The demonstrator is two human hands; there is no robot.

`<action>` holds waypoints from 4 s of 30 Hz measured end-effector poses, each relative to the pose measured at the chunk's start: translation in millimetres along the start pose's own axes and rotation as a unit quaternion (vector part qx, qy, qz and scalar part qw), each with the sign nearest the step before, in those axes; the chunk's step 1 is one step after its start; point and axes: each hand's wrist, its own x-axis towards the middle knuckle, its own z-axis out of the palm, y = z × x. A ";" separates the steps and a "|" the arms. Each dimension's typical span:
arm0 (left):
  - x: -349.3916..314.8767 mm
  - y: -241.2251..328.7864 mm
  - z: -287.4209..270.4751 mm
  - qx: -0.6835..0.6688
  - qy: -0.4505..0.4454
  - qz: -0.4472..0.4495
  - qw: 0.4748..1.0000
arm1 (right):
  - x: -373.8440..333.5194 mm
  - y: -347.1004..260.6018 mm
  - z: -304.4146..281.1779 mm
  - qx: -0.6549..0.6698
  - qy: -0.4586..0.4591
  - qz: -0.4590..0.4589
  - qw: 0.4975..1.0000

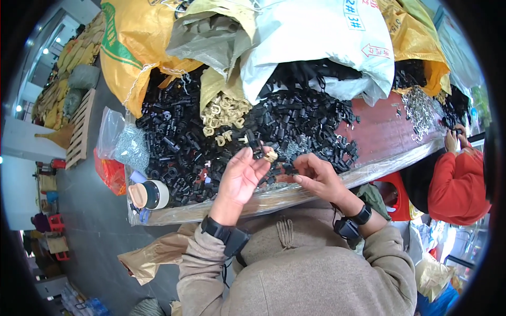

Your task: Sorting and inspecting small black plastic components on a workbench in a factory.

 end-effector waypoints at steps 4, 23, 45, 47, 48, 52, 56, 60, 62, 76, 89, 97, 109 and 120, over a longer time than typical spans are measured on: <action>-5.8 -26.4 10.7 -0.030 -0.021 -0.047 0.998 | 2.3 -4.1 9.4 -0.064 0.088 -0.093 0.990; -5.9 -53.7 20.7 0.056 0.015 -0.101 0.993 | -2.5 16.5 -21.0 0.120 0.017 -0.051 0.991; -18.1 -60.1 19.3 0.066 -0.013 -0.189 0.980 | -7.4 -19.1 -25.9 -0.161 -0.033 -0.129 0.978; -16.1 -60.8 18.0 0.072 -0.009 -0.193 0.979 | -5.6 -16.5 -24.8 -0.145 -0.029 -0.121 0.982; -15.4 -61.2 17.7 0.071 -0.011 -0.198 0.978 | -5.6 -14.5 -25.3 -0.137 -0.027 -0.117 0.983; -14.5 -61.6 16.3 0.076 0.000 -0.212 0.974 | -6.6 -3.3 -25.0 -0.095 -0.024 -0.060 0.993; -9.5 -63.8 19.1 0.071 -0.013 -0.233 0.970 | -3.1 -1.1 -31.3 -0.061 -0.023 -0.013 0.998; -8.6 -67.5 20.3 0.056 0.004 -0.234 0.971 | -1.8 2.0 -27.6 -0.069 -0.023 -0.046 0.996; -8.5 -70.1 17.8 0.032 0.003 -0.246 0.969 | -4.2 7.3 -25.5 -0.039 -0.010 -0.033 0.999; -9.9 -69.6 23.4 0.017 -0.007 -0.245 0.969 | -7.0 8.2 -25.7 -0.087 0.025 -0.069 0.994; -5.6 -55.3 18.9 0.099 -0.042 -0.245 0.963 | -48.3 54.6 -91.3 -0.415 0.211 0.021 0.885; 37.1 -98.9 40.1 0.138 -0.055 -0.270 0.951 | -14.6 80.7 -72.2 -0.396 0.129 -0.002 0.909; 59.9 -104.2 37.1 0.059 -0.062 -0.144 0.986 | -13.8 67.8 -80.1 -0.023 0.177 0.043 0.983; 35.5 -81.7 37.4 0.069 -0.018 -0.119 0.990 | -23.7 31.2 -57.6 0.199 0.055 0.058 0.977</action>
